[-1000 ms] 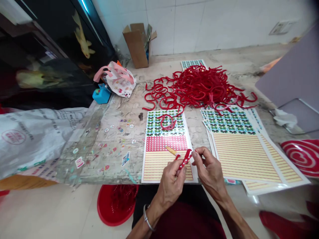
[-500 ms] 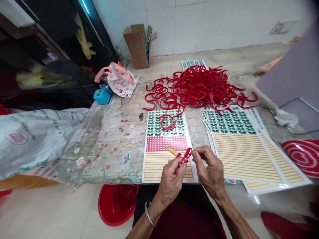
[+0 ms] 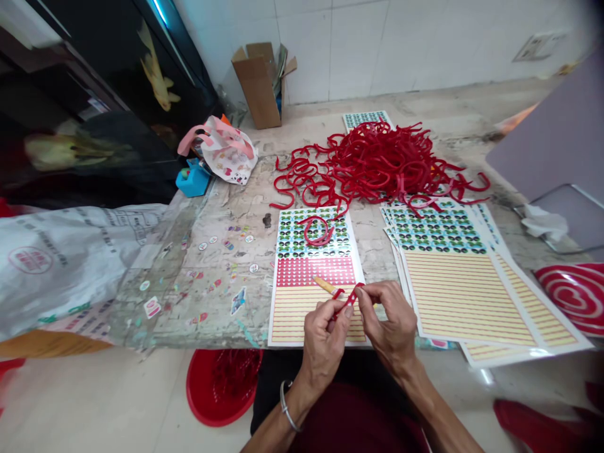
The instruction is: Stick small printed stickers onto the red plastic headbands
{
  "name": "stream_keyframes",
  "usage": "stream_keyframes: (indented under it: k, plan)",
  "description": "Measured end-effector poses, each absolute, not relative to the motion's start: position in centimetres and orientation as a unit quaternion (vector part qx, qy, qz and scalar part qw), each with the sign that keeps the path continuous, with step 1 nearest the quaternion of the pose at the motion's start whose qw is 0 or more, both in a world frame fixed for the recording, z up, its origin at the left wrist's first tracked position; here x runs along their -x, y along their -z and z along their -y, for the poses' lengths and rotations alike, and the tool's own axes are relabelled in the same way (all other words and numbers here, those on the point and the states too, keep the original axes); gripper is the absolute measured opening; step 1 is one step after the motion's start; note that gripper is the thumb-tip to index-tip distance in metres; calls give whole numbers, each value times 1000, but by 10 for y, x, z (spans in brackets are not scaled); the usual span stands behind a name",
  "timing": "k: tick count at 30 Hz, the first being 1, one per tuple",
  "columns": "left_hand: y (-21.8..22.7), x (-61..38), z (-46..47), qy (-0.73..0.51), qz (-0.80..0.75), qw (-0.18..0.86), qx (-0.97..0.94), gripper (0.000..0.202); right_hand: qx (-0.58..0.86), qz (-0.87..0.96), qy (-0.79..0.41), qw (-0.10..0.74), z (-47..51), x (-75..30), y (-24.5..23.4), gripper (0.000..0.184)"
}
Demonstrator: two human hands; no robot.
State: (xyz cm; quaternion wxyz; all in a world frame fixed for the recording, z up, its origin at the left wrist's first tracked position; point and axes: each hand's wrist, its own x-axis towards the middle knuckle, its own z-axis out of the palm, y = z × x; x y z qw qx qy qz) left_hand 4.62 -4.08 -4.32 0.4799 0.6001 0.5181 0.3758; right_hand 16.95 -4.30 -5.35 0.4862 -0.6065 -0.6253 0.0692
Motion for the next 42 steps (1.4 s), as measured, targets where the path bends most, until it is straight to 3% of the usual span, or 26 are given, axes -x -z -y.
stream_keyframes:
  k: [11, 15, 18, 22, 24, 29, 34, 42]
  plan:
    - [48, -50, 43, -409, -556, 465, -555, 26, 609, 660, -1, 440, 48, -166, 52, 11]
    - [48, -49, 42, -415, -567, 476, -529, 29, 660, 617, -15, 429, 49, -172, 57, 37]
    - [49, -47, 42, -416, -572, 483, -516, 31, 690, 545, -111, 464, 48, -180, 59, 51]
    - [49, -49, 44, -421, -557, 495, -518, 31, 621, 456, -390, 504, 48, -177, 54, 52]
    - [50, -51, 45, -429, -548, 507, -508, 33, 596, 425, -464, 499, 49, -170, 52, 59]
    - [52, -50, 49, -423, -550, 572, -437, 39, 576, 369, -505, 526, 46, -159, 53, 41]
    - [52, -45, 49, -419, -527, 552, -491, 33, 550, 351, -551, 520, 42, -164, 48, 26]
    - [48, -30, 35, -426, -512, 482, -570, 27, 547, 455, -530, 463, 15, -162, 47, 39]
